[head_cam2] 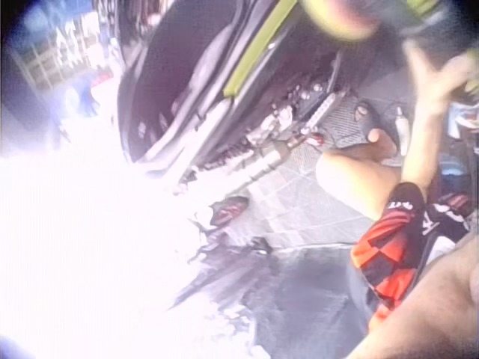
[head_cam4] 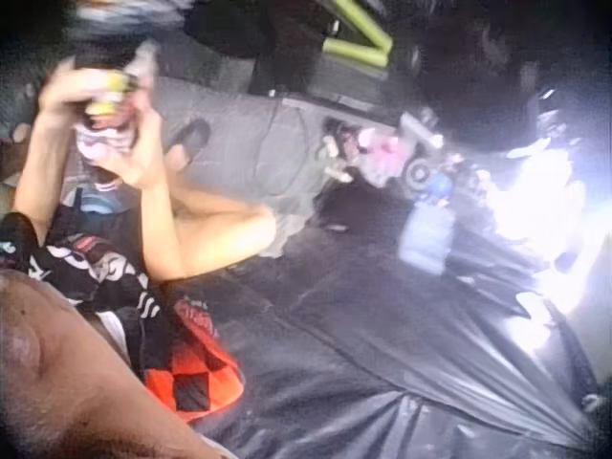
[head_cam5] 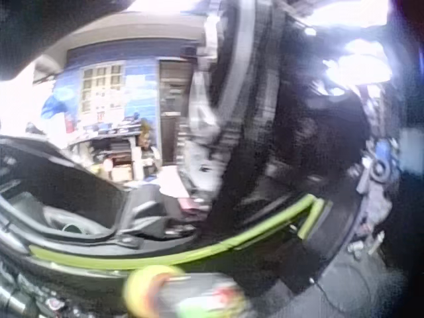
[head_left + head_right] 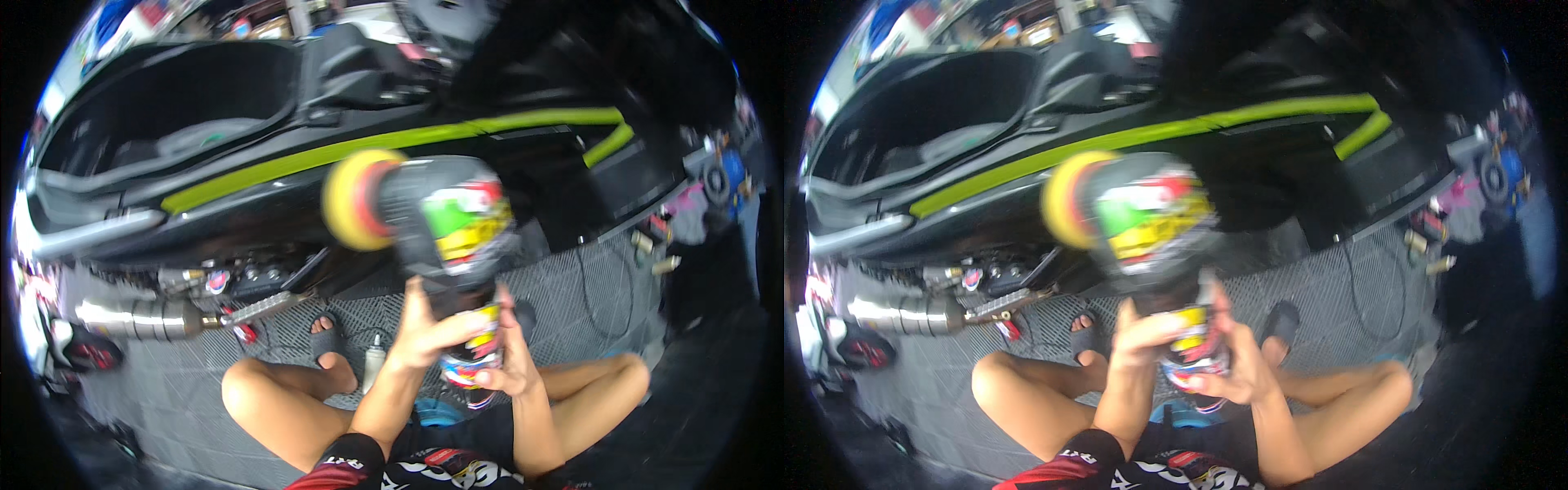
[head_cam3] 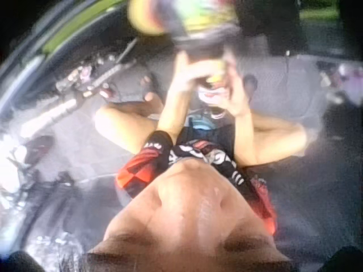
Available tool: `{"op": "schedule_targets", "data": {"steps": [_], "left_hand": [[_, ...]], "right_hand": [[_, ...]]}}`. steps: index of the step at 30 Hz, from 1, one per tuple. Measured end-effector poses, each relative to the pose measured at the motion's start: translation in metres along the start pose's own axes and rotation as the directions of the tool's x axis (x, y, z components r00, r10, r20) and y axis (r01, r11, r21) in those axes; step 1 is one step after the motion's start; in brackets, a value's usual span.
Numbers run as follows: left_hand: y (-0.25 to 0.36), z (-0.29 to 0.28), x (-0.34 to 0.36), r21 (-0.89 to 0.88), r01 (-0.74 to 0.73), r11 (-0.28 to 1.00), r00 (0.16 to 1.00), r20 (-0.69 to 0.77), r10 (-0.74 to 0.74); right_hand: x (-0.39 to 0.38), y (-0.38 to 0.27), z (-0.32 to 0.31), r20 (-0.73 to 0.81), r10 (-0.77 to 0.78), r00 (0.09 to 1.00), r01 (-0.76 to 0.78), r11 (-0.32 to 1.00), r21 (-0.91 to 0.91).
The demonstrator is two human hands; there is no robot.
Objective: The person uses a rotary polisher with a yellow pad to buff the black side fairing of a motorcycle. They move the tool across the surface and then wipe the area with a grey cloth.
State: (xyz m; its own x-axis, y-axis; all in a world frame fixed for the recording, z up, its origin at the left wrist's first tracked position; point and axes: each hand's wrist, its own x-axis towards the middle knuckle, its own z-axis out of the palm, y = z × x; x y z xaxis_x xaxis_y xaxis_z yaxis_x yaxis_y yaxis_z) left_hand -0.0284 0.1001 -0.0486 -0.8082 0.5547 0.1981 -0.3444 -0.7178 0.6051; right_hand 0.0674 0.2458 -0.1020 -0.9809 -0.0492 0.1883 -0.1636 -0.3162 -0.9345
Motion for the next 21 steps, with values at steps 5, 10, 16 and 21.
{"op": "schedule_targets", "data": {"steps": [5,10,16,21], "left_hand": [[0.052,-0.009,-0.035,0.053,-0.305,0.951,0.951,0.077,0.301],[0.066,0.005,-0.047,0.296,-0.286,0.911,0.953,-0.015,0.304],[0.015,0.004,-0.011,0.339,-0.197,0.920,0.970,-0.067,0.232],[-0.031,-0.002,0.037,0.379,-0.084,0.922,0.987,-0.099,0.130]], "right_hand": [[0.046,0.003,0.051,0.480,-0.099,0.872,-0.051,0.956,0.289],[0.052,0.013,0.061,0.597,0.047,0.801,-0.226,0.947,0.229],[0.042,0.002,0.015,0.427,0.029,0.904,-0.223,0.883,0.413],[0.042,0.018,-0.033,0.424,0.074,0.903,-0.328,0.757,0.565]]}}
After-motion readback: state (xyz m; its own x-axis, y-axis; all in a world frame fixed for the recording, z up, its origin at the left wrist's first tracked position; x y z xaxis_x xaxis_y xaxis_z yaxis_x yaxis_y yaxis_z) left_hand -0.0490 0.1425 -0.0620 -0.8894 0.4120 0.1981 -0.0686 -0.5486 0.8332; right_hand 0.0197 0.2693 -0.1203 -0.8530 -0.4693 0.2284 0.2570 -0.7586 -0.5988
